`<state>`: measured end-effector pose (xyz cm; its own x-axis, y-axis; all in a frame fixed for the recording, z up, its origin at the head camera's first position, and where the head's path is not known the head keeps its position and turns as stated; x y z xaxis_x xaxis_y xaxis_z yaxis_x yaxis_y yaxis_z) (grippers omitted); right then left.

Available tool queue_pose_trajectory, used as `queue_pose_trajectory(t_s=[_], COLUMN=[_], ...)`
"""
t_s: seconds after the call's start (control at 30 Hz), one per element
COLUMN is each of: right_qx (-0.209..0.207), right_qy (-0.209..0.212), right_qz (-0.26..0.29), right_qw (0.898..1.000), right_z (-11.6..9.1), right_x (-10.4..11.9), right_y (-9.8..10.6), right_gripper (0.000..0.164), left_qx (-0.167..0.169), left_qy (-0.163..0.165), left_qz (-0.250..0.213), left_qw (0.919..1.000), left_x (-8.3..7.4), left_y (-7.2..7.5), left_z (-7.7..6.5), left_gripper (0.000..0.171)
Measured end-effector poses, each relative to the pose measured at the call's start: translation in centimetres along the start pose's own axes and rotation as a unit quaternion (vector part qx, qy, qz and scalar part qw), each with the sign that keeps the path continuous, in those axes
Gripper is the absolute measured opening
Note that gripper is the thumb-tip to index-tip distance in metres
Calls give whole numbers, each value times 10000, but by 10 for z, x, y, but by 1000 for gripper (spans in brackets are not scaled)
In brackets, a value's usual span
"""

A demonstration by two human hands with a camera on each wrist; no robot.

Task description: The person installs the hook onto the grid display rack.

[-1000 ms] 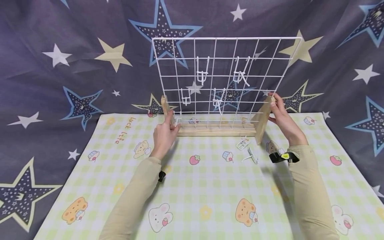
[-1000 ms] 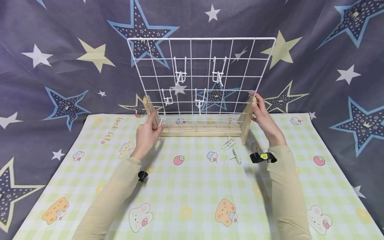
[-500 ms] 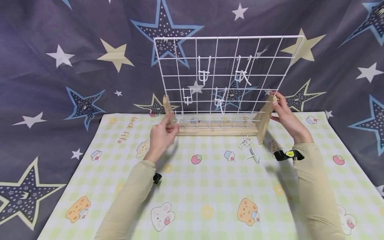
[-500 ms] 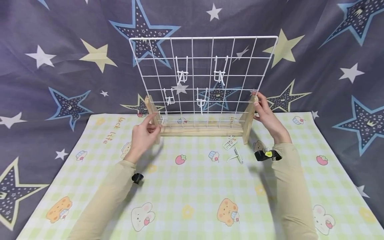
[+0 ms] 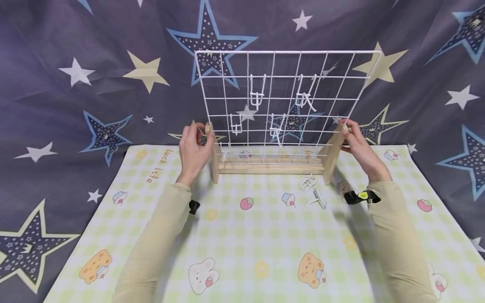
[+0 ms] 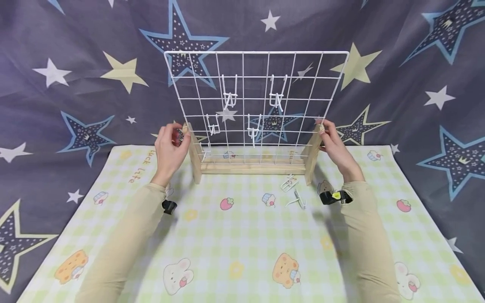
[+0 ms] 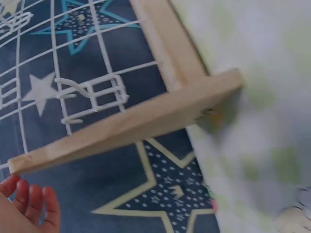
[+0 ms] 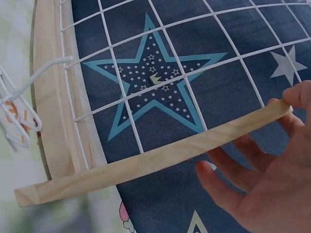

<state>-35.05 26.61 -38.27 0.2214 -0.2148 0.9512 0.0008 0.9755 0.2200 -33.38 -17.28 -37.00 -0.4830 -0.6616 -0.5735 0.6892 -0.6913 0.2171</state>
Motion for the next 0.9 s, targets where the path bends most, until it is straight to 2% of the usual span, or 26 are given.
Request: queue_pose_trajectory(t_s=[0.13,0.3,0.4,0.5,0.6,0.73,0.9], right_qx=[-59,-85,-93,-154,-263,-496,-866], right_qy=[-47,-112,-130,-126,-28,160,159], right_qz=[-4,-14,-11,99,179,27,-299], right_qw=[10000,9999,9999,9998,9995,9986,9957], right_z=[1,0,0,-1,-2,-2,-5], right_x=[0,0,0,-1,-2,-4,-10], right_y=[-1,0,2,2,2,-1,-6], right_gripper=[34,32,33,33,35,40,49], left_qx=[187,337,591,864,1047,1209,1090], left_qy=[75,566,861,907,919,1200,1504], left_qz=[-320,-842,-1233,-1655,-1896,-2173,-2869], left_qw=[9993,9943,9869,9782,9719,9611,9398], left_x=[-2,6,17,25,15,1,10], left_y=[-10,-20,-26,-31,-27,-20,-24], left_z=[7,14,13,9,9,11,10], left_gripper=[35,21,16,16,16,17,22])
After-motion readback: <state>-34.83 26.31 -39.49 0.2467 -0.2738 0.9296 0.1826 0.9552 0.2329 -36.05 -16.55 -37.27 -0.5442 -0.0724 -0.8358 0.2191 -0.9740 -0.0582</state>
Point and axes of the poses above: each hand's wrist, its own z-axis towards the middle knuckle, its own y-axis out of the back of the hand, x = y × z, the point moved 4 cm from there along z, towards the middle knuckle, and after that the axes turned 11 degrees about -x, right-handed, at the moved point
